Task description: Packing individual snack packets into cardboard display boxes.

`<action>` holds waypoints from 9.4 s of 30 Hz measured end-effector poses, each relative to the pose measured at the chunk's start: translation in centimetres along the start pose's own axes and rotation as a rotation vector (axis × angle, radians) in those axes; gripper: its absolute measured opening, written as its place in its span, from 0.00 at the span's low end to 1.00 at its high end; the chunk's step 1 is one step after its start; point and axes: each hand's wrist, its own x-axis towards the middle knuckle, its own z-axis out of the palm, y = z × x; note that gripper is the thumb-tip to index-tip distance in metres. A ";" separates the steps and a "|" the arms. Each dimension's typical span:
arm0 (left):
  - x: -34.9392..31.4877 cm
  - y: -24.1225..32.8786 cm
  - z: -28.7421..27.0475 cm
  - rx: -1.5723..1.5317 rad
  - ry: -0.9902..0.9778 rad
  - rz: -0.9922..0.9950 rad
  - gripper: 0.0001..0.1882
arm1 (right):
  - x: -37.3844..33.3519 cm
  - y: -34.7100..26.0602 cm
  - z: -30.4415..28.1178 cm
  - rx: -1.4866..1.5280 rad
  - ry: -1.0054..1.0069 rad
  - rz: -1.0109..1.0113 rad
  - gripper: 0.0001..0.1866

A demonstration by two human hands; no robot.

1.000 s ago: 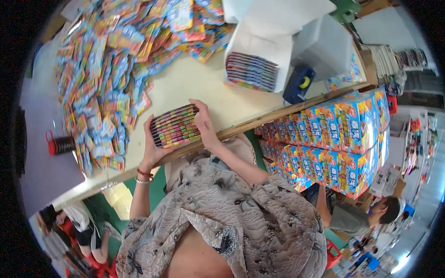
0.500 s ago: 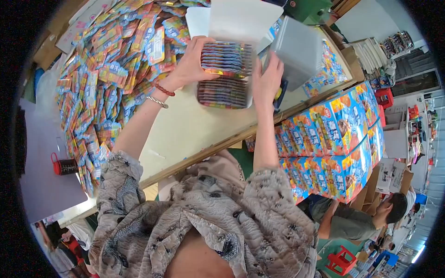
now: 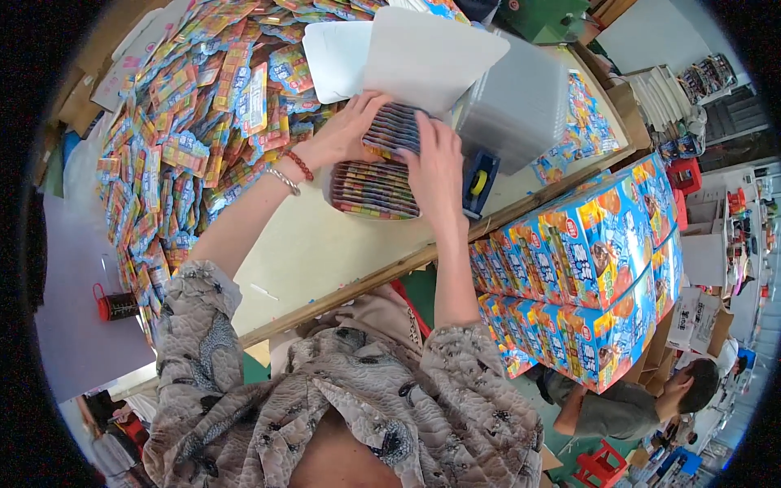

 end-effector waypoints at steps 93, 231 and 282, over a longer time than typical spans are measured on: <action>-36.2 12.6 -4.8 0.040 0.332 -0.878 0.21 | 9.8 -24.4 19.5 -0.358 -0.983 -1.482 0.07; -30.0 2.1 -3.2 -0.034 0.278 -0.077 0.27 | -14.0 -11.6 6.4 0.587 -0.006 0.144 0.22; -28.9 1.5 -4.4 -0.059 0.560 0.046 0.23 | -9.7 -14.4 7.8 0.026 -0.567 -0.607 0.07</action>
